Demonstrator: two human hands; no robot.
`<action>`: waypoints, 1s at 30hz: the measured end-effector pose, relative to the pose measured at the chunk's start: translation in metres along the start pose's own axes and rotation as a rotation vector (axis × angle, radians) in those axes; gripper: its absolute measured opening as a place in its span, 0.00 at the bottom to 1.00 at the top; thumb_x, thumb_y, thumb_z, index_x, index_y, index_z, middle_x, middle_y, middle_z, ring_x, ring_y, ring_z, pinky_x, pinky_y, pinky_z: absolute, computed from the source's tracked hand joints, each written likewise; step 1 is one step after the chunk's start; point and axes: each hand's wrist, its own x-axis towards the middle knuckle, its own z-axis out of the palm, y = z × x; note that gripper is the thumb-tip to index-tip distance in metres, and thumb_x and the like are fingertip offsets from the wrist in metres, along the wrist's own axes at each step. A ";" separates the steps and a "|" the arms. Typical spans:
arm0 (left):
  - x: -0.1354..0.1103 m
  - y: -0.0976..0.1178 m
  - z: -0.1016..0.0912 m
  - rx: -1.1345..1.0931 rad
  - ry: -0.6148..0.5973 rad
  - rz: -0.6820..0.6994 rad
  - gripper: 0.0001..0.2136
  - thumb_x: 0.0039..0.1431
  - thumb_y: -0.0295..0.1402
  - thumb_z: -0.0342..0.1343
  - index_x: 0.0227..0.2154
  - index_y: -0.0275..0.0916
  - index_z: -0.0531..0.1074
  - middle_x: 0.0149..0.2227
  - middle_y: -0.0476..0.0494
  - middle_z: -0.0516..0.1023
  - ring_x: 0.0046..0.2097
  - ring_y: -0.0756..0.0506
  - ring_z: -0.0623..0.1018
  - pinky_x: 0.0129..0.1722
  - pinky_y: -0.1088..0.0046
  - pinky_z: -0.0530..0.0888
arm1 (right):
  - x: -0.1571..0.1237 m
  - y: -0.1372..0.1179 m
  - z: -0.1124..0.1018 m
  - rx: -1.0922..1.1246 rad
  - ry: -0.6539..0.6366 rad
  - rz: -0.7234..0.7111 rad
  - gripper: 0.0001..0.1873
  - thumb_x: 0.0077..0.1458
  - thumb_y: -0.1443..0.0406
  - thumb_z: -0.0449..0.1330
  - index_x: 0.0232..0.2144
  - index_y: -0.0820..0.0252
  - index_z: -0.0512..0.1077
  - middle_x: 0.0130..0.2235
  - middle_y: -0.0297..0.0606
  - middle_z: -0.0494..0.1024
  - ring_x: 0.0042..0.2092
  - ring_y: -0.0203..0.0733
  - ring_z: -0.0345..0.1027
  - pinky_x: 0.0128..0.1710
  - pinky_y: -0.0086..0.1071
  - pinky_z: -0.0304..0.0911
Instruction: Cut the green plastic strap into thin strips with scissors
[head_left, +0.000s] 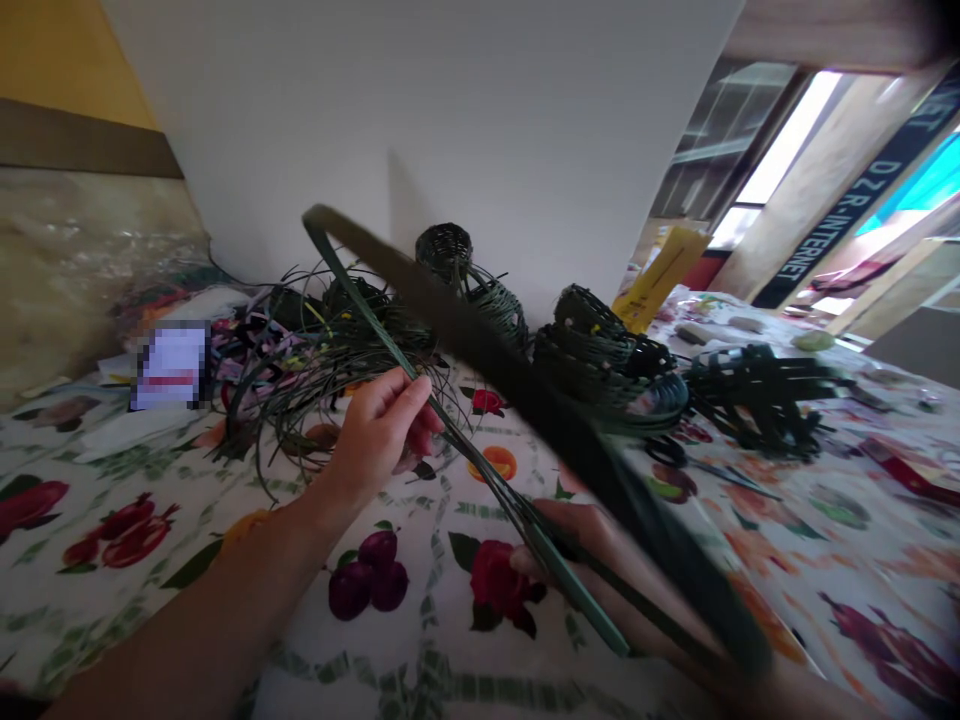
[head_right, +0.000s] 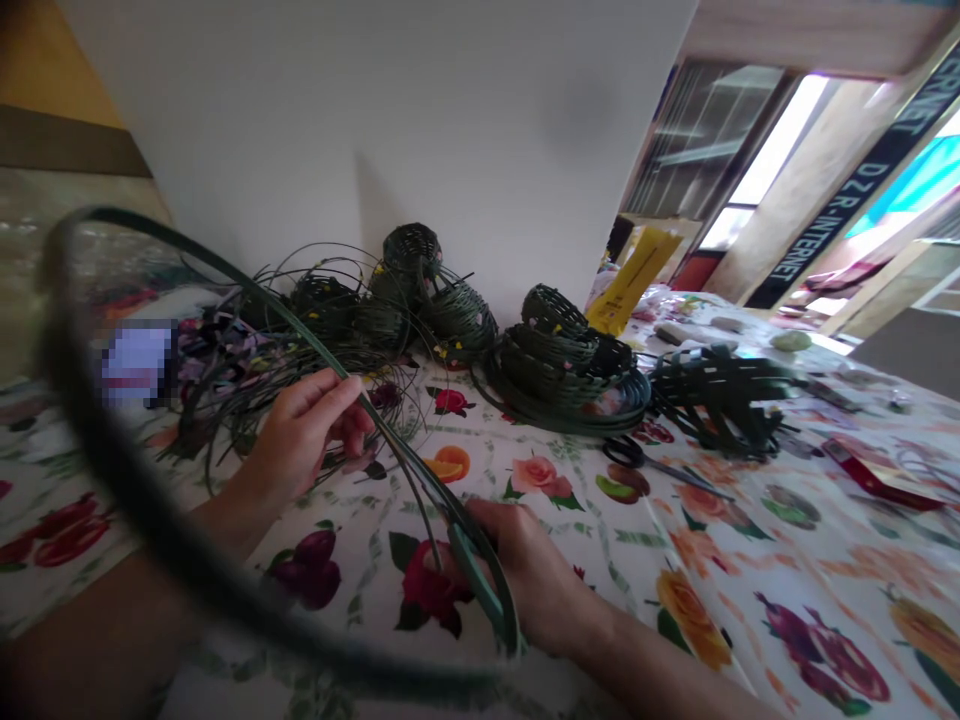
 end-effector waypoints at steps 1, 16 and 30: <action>0.001 0.002 0.000 -0.009 0.030 0.022 0.13 0.58 0.36 0.56 0.21 0.38 0.66 0.19 0.49 0.73 0.18 0.53 0.71 0.16 0.80 0.66 | 0.000 -0.001 0.000 0.001 0.014 -0.005 0.18 0.53 0.52 0.59 0.22 0.59 0.64 0.23 0.31 0.65 0.25 0.35 0.55 0.23 0.28 0.54; -0.002 -0.002 0.003 -0.032 -0.035 -0.048 0.12 0.58 0.38 0.56 0.24 0.39 0.65 0.19 0.51 0.71 0.17 0.52 0.70 0.12 0.82 0.61 | 0.000 0.000 0.002 0.072 -0.060 0.011 0.16 0.56 0.56 0.60 0.24 0.60 0.63 0.23 0.27 0.62 0.25 0.32 0.53 0.23 0.24 0.52; -0.002 -0.001 0.002 -0.036 -0.033 -0.038 0.11 0.59 0.36 0.55 0.24 0.38 0.63 0.20 0.52 0.72 0.18 0.53 0.72 0.13 0.82 0.62 | 0.003 0.008 0.003 0.187 -0.156 0.022 0.18 0.58 0.55 0.59 0.24 0.60 0.64 0.20 0.27 0.63 0.21 0.30 0.53 0.19 0.24 0.48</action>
